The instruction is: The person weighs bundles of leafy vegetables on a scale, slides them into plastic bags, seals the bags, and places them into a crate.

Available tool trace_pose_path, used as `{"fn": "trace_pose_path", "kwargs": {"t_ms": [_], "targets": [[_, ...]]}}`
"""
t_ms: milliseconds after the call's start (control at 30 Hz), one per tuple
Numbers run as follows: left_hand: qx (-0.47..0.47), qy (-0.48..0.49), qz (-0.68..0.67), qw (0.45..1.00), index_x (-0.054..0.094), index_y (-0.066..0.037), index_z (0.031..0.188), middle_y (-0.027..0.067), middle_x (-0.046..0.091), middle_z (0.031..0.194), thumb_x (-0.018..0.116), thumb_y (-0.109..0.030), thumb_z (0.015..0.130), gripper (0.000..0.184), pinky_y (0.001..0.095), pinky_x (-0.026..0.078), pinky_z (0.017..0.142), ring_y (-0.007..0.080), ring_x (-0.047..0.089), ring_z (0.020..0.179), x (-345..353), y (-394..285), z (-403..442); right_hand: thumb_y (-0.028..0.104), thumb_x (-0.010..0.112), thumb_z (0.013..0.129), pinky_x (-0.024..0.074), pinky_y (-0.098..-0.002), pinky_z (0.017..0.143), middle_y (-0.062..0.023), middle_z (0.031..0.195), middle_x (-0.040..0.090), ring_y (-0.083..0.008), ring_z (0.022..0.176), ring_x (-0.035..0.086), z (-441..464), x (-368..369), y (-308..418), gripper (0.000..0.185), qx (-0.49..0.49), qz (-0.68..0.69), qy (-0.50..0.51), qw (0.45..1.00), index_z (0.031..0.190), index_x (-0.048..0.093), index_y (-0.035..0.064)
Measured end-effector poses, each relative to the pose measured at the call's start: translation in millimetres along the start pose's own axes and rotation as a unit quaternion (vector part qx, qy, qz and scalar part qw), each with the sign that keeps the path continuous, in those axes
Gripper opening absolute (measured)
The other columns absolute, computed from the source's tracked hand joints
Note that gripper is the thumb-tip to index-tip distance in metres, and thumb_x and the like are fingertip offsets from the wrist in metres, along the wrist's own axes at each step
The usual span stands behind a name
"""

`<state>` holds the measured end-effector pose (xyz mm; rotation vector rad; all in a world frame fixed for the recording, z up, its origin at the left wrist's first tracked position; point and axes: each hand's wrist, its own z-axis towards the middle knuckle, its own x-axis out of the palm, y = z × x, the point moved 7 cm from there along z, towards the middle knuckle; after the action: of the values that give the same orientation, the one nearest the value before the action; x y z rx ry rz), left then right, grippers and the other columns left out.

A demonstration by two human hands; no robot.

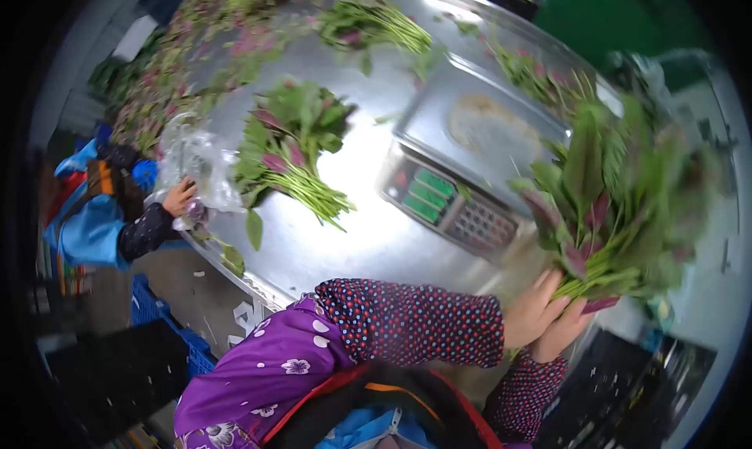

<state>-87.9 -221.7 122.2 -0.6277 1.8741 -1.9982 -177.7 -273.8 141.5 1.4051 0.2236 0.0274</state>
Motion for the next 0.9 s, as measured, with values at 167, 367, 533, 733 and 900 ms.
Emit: {"fn": "trace_pose_path", "kwargs": {"t_ms": [167, 367, 533, 733, 900], "targets": [[-0.18, 0.056, -0.045, 0.981, 0.044, 0.001, 0.111, 0.0232, 0.05, 0.105, 0.046, -0.017, 0.085, 0.032, 0.0385, 0.039, 0.086, 0.0363, 0.05, 0.098, 38.9, 104.7, -110.6, 0.02, 0.042, 0.091, 0.0382, -0.0337, 0.086, -0.0124, 0.113, 0.051, -0.0225, 0.099, 0.049, -108.3, -86.3, -108.5, 0.034, 0.12, -0.108, -0.031, 0.986, 0.115, 0.044, -0.0037], [-0.189, 0.244, 0.144, 0.94, 0.045, 0.002, 0.115, 0.0239, 0.053, 0.107, 0.053, -0.026, 0.076, 0.048, 0.0431, 0.039, 0.088, 0.0362, 0.051, 0.101, 11.2, 150.2, -118.5, 0.03, 0.049, 0.088, 0.0342, -0.0348, 0.091, -0.0214, 0.114, 0.05, -0.0338, 0.104, 0.047, -123.5, -97.5, -137.9, 0.047, 0.074, -0.382, 0.179, 0.904, 0.12, 0.043, -0.004], [0.032, 0.002, 0.438, 0.899, 0.044, -0.003, 0.117, 0.0246, 0.052, 0.104, 0.062, -0.022, 0.071, 0.053, 0.0442, 0.039, 0.086, 0.0395, 0.049, 0.097, -96.8, 80.1, -130.5, 0.043, 0.058, 0.078, 0.0416, -0.039, 0.073, -0.0239, 0.096, 0.054, -0.0341, 0.086, 0.053, -130.5, -223.5, -157.6, 0.052, 0.103, -0.555, 0.009, 0.826, 0.102, 0.055, -0.0039], [0.061, 0.171, 0.38, 0.907, 0.054, -0.008, 0.11, 0.0135, 0.063, 0.082, 0.055, -0.016, 0.08, 0.031, 0.0364, 0.048, 0.073, 0.0274, 0.062, 0.079, -98.5, 122.8, -59.7, 0.024, 0.047, 0.082, 0.0411, -0.0292, 0.05, -0.009, 0.064, 0.055, -0.0176, 0.061, 0.054, -220.4, -138.8, -152.5, 0.028, 0.52, 0.016, 0.181, 0.835, 0.09, 0.059, 0.0], [0.207, 0.156, 0.451, 0.854, 0.054, -0.007, 0.109, 0.0152, 0.06, 0.097, 0.056, -0.011, 0.079, 0.03, 0.0379, 0.044, 0.08, 0.0318, 0.056, 0.092, -105.8, 38.9, -33.8, 0.028, 0.046, 0.089, 0.0376, -0.0213, 0.048, -0.0007, 0.075, 0.053, -0.0115, 0.057, 0.045, -309.5, 44.0, -100.8, 0.032, 0.703, 0.476, 0.125, 0.513, 0.109, 0.051, 0.0035]]}}
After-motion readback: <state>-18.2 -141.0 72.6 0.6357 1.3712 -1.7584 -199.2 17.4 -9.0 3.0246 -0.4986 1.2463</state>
